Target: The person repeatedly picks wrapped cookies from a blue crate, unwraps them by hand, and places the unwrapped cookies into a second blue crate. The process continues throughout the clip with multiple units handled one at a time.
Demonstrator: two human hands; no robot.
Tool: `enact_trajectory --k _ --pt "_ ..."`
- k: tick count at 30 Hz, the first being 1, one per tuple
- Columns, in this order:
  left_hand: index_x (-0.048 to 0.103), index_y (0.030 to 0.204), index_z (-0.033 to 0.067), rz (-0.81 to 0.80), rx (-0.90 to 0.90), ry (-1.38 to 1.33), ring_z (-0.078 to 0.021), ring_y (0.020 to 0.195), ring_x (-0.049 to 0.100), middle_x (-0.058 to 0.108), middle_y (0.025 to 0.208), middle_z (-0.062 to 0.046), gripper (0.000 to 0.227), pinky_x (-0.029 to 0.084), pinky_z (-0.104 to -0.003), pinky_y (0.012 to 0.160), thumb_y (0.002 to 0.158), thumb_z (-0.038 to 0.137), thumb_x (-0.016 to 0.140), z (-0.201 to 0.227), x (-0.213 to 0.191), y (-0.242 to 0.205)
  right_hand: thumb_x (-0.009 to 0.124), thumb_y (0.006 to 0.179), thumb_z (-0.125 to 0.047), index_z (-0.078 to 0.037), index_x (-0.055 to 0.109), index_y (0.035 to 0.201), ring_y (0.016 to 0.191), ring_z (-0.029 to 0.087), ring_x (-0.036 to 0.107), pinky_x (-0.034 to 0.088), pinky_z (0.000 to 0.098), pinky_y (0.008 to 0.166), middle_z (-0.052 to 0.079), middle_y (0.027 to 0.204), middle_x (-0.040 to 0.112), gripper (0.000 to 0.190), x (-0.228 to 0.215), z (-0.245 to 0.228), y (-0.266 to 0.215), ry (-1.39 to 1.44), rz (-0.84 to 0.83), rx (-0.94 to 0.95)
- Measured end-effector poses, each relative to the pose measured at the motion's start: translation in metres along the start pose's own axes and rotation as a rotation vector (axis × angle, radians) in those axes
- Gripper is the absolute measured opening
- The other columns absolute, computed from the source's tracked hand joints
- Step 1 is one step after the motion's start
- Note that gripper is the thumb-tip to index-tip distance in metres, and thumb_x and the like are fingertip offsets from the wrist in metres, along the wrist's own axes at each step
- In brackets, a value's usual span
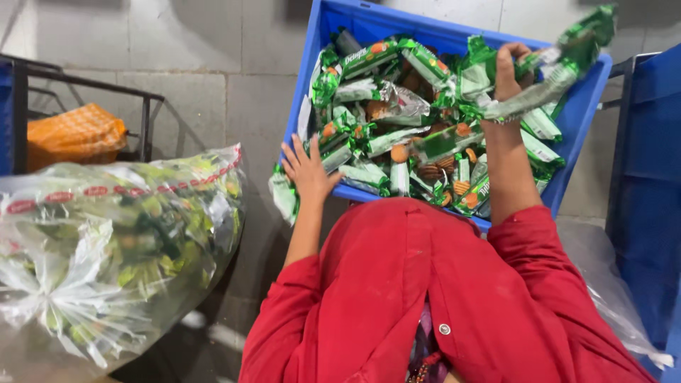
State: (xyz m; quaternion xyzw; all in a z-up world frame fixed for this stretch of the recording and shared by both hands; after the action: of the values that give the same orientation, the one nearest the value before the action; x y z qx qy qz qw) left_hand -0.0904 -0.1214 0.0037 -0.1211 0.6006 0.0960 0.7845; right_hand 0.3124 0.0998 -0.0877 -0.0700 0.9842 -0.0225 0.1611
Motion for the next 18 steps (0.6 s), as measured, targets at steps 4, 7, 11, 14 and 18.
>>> enact_trajectory --k 4,7,11,14,18 --pt "0.038 0.155 0.0133 -0.005 0.07 0.037 -0.0449 0.154 0.022 0.024 0.168 -0.018 0.104 0.027 -0.063 0.116 0.069 0.041 0.089 -0.031 0.007 -0.01 0.048 0.095 -0.016 -0.012 0.04 0.146 0.107 0.042 0.06 0.048 0.051 0.09 0.026 0.122 0.06 0.052 0.05 -0.013 0.019 -0.381 -0.058 -0.06" --pt "0.041 0.157 0.0119 0.113 0.016 -0.058 -0.0445 0.143 0.033 0.03 0.164 -0.02 0.093 0.034 -0.062 0.112 0.076 0.033 0.082 -0.054 0.014 -0.026 0.045 0.091 -0.015 -0.015 0.036 0.151 0.106 0.048 0.061 0.049 0.0557 0.088 0.031 0.123 0.061 0.061 0.108 -0.006 0.005 -0.796 -0.215 -0.051" --pt "0.057 0.13 0.0097 0.269 -0.096 -0.076 -0.0437 0.11 0.052 0.05 0.127 -0.02 0.062 0.046 -0.057 0.093 0.081 0.037 0.082 -0.084 0.018 -0.033 0.038 0.105 -0.019 -0.013 0.046 0.146 0.115 0.051 0.064 0.047 0.0606 0.096 0.036 0.122 0.065 0.042 0.124 0.03 -0.03 -0.875 -0.327 0.415" --pt "0.059 0.111 0.0089 0.256 -0.106 -0.236 -0.0356 0.097 0.063 0.062 0.106 -0.015 0.034 0.053 -0.048 0.08 0.092 0.031 0.076 -0.107 0.029 -0.032 0.039 0.11 -0.034 -0.024 0.057 0.143 0.118 0.049 0.06 0.047 0.0544 0.099 0.029 0.127 0.064 0.039 0.109 0.051 -0.044 -0.706 -0.17 0.544" --pt "0.06 0.103 0.0096 0.192 -0.014 -0.321 -0.0336 0.088 0.065 0.066 0.094 -0.01 0.013 0.053 -0.045 0.076 0.099 0.02 0.067 -0.119 0.032 0.0 0.052 0.104 -0.03 -0.016 0.059 0.142 0.118 0.039 0.059 0.047 0.0468 0.098 0.018 0.13 0.062 0.04 0.094 0.044 -0.037 -0.346 -0.11 0.327"
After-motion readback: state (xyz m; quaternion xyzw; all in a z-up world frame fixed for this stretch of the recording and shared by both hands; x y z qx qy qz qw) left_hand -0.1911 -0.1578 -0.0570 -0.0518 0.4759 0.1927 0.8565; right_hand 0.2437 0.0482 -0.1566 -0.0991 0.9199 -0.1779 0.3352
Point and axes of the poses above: each hand's wrist, its own y-axis towards the middle knuckle, its own x-axis out of the palm, z = x × y, the point moved 3 cm from there along y, towards the middle knuckle
